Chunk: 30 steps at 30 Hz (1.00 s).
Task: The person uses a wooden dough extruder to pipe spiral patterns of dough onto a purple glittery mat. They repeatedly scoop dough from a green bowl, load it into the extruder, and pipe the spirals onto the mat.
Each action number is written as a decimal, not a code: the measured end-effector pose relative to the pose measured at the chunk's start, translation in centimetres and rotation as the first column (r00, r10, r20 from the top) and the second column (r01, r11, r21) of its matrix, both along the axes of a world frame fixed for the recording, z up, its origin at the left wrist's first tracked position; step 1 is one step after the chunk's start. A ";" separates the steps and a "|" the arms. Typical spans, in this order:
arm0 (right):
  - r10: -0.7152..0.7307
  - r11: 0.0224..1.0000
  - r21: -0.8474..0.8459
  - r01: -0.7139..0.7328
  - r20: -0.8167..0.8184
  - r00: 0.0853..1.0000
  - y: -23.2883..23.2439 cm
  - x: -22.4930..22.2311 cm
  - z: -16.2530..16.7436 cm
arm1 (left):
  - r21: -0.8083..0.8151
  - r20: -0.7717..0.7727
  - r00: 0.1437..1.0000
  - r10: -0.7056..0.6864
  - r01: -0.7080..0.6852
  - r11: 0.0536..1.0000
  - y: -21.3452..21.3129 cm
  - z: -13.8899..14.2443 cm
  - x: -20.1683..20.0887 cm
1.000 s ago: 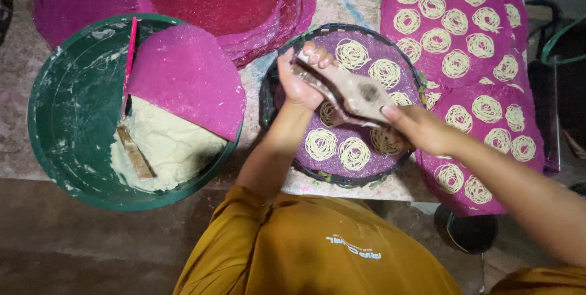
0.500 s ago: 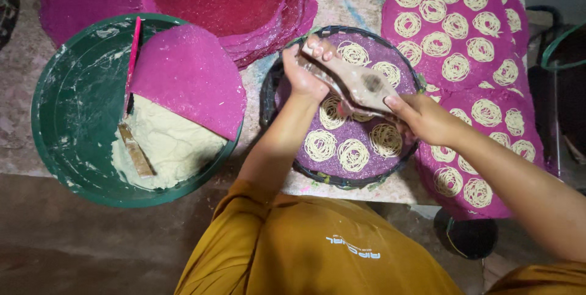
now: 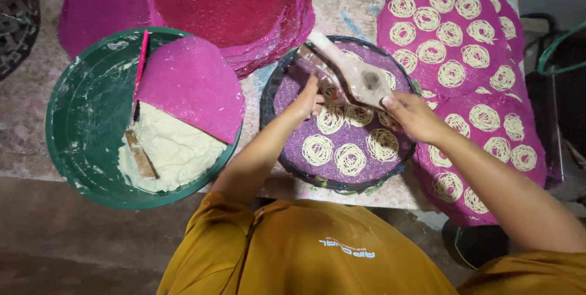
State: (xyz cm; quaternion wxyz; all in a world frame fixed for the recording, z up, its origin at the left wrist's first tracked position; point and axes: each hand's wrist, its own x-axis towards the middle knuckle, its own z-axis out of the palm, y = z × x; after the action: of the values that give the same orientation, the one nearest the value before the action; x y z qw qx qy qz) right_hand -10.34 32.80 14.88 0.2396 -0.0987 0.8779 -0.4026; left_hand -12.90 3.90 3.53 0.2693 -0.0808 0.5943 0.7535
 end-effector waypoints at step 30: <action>0.294 0.908 0.300 -0.294 0.045 0.955 -11.2 1.1 3.2 | 0.948 0.104 0.762 0.639 -0.269 0.167 -6.8 5.2 3.2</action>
State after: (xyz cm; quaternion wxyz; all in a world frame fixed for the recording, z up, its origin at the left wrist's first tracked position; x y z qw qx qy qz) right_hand -9.24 21.65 18.10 0.3094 -0.1920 0.9044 -0.2223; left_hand -9.73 -2.90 8.71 -0.0785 0.0346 0.0338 0.9957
